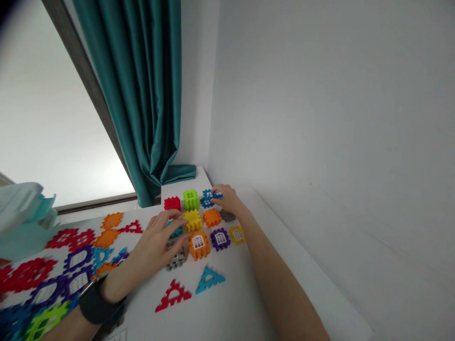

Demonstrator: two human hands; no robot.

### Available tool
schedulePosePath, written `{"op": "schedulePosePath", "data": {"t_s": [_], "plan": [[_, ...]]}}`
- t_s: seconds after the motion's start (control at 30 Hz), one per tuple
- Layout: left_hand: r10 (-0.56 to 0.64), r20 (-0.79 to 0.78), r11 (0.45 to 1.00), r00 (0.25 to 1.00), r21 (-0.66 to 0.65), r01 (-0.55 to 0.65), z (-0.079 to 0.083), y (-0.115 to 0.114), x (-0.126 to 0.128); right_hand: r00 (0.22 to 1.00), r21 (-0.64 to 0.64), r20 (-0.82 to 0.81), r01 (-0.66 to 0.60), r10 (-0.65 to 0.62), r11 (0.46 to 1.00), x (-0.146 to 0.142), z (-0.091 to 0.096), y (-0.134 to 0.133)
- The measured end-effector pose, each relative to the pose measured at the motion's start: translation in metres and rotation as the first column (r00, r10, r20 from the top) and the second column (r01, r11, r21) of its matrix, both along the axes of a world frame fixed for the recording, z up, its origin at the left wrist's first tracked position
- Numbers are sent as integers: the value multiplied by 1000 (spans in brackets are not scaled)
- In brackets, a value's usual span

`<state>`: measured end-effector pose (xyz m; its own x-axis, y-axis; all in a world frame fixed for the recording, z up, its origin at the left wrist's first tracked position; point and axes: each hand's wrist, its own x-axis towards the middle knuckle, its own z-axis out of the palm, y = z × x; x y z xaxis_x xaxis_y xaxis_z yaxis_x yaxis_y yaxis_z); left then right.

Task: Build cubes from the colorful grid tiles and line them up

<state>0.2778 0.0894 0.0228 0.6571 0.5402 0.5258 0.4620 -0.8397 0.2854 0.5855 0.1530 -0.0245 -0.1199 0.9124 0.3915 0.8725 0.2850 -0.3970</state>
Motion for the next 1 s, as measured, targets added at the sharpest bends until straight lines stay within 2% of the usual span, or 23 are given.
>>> {"op": "schedulePosePath", "data": {"t_s": [0.47, 1.0], "plan": [[12, -57, 1000, 998, 7, -11, 0, 0, -2, 999, -98, 16, 29, -28, 995, 8, -20, 3], [11, -100, 999, 995, 42, -7, -3, 3, -3, 1000, -112, 4, -11, 11, 994, 9, -23, 4]]}}
